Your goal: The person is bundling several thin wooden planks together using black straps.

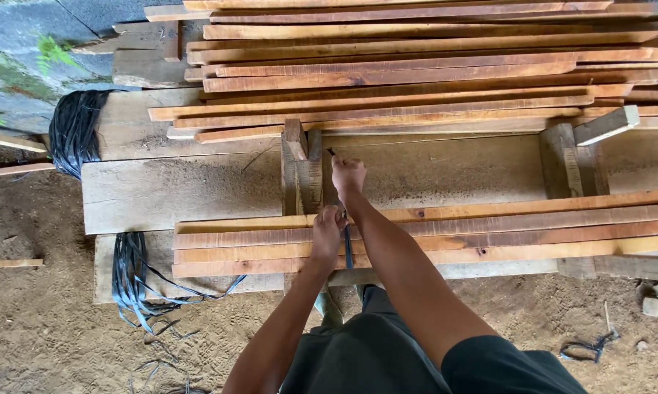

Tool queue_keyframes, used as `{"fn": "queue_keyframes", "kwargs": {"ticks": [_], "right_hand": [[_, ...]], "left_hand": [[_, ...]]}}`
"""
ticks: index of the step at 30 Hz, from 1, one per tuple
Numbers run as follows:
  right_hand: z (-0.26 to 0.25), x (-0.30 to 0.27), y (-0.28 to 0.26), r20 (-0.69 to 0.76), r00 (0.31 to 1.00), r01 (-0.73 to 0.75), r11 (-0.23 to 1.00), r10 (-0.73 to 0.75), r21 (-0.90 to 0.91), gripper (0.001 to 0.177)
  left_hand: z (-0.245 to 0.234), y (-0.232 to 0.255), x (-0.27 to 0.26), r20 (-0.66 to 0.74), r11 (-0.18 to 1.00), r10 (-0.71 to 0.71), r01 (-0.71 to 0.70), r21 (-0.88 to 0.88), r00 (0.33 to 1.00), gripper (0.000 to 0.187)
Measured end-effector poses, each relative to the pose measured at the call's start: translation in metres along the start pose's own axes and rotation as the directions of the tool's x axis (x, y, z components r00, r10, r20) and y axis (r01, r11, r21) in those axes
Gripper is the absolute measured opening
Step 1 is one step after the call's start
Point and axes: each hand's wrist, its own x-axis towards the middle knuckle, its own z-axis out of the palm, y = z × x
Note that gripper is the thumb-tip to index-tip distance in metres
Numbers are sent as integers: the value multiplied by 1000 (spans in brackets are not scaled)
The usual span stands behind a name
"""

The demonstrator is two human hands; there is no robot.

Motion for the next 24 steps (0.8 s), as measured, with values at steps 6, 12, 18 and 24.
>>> {"fn": "queue_keyframes", "kwargs": {"ticks": [6, 12, 18, 24], "right_hand": [[8, 10, 21, 59, 992, -114, 993, 113, 17, 48], [22, 24, 49, 126, 975, -169, 980, 181, -106, 48], [37, 49, 79, 90, 966, -207, 937, 241, -282, 40], [-24, 39, 25, 136, 952, -288, 951, 273, 109, 44]], "left_hand": [[2, 17, -14, -100, 988, -108, 96, -119, 989, 30], [22, 66, -34, -33, 994, -46, 49, 99, 998, 29], [8, 34, -19, 90, 968, 52, -73, 240, 995, 34], [-35, -49, 24, 578, 93, 464, -686, 722, 671, 20]]}}
